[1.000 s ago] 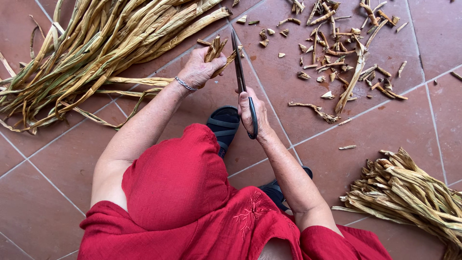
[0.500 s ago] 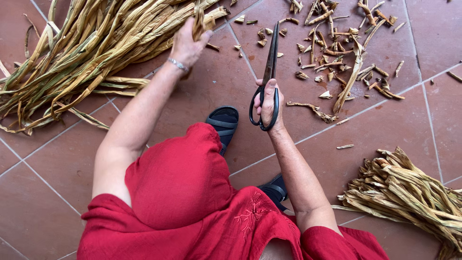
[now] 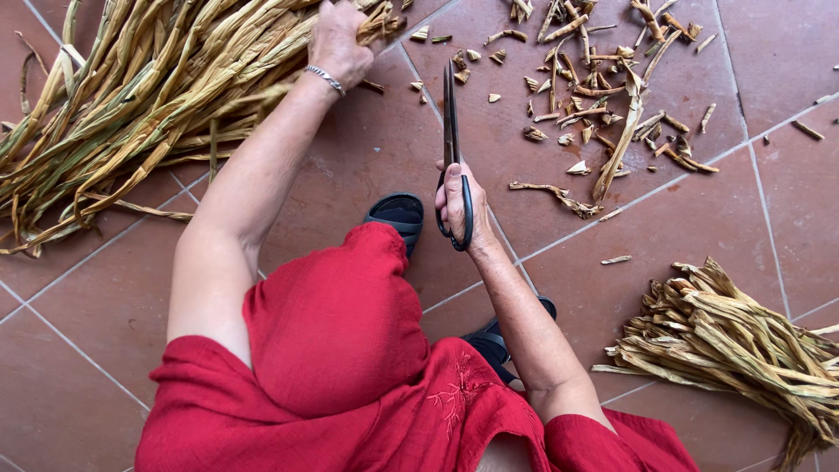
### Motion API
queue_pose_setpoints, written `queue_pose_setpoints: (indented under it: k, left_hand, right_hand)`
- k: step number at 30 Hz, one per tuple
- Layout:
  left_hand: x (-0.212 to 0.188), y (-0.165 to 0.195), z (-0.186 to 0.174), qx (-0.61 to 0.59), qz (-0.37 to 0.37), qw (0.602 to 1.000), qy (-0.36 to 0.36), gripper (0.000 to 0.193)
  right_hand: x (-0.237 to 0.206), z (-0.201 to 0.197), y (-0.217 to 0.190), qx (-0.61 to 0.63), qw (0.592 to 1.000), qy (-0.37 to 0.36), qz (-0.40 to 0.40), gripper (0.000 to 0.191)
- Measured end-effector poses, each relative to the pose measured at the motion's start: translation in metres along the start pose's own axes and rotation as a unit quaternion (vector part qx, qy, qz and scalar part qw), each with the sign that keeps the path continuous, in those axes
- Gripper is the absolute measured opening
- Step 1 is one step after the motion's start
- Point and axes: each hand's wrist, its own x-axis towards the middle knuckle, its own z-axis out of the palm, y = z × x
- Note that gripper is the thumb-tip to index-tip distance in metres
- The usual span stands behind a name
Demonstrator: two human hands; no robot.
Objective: The person sits on a tiled floor and uses scissors to cut dried plant stems into shorter pieces. They repeatedly pick up stems, trim them, and place the cut pieces into a pile while discarding small fragments.
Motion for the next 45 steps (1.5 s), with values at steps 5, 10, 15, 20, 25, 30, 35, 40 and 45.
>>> queue_pose_setpoints:
  k: [5, 10, 15, 20, 25, 30, 35, 40, 45]
  left_hand:
    - [-0.044, 0.024, 0.002, -0.378, -0.272, 0.859, -0.212, 0.016]
    - [-0.075, 0.034, 0.016, -0.569, -0.257, 0.759, -0.185, 0.024]
    - [-0.086, 0.026, 0.030, -0.585, -0.250, 0.746, -0.197, 0.025]
    - [-0.090, 0.025, 0.038, -0.589, -0.234, 0.747, -0.201, 0.023]
    - [-0.090, 0.026, 0.041, -0.576, -0.245, 0.753, -0.204, 0.022]
    - [-0.093, 0.027, 0.042, -0.590, -0.222, 0.753, -0.189, 0.023]
    - [-0.100, 0.030, 0.040, -0.534, -0.213, 0.793, -0.201, 0.021]
    - [-0.102, 0.027, 0.043, -0.614, -0.224, 0.732, -0.191, 0.022]
    - [-0.108, 0.030, 0.043, -0.597, -0.250, 0.735, -0.205, 0.022]
  right_hand:
    - [0.008, -0.006, -0.003, -0.065, 0.998, -0.019, -0.011, 0.078]
    - [0.009, -0.003, -0.009, -0.139, 0.990, -0.016, -0.021, 0.081]
    - [0.006, -0.003, -0.007, -0.184, 0.981, 0.003, -0.068, 0.078]
    - [0.004, 0.001, 0.002, -0.229, 0.970, 0.025, -0.082, 0.073]
    - [-0.001, 0.009, 0.007, -0.229, 0.970, 0.030, -0.074, 0.072]
    - [0.004, 0.007, 0.002, -0.049, 0.997, -0.053, -0.014, 0.084]
    - [0.011, -0.003, -0.003, -0.111, 0.990, -0.063, -0.064, 0.093]
    - [0.005, 0.001, -0.002, -0.193, 0.976, -0.012, -0.096, 0.090]
    - [0.002, 0.006, -0.007, -0.144, 0.986, 0.009, -0.085, 0.079]
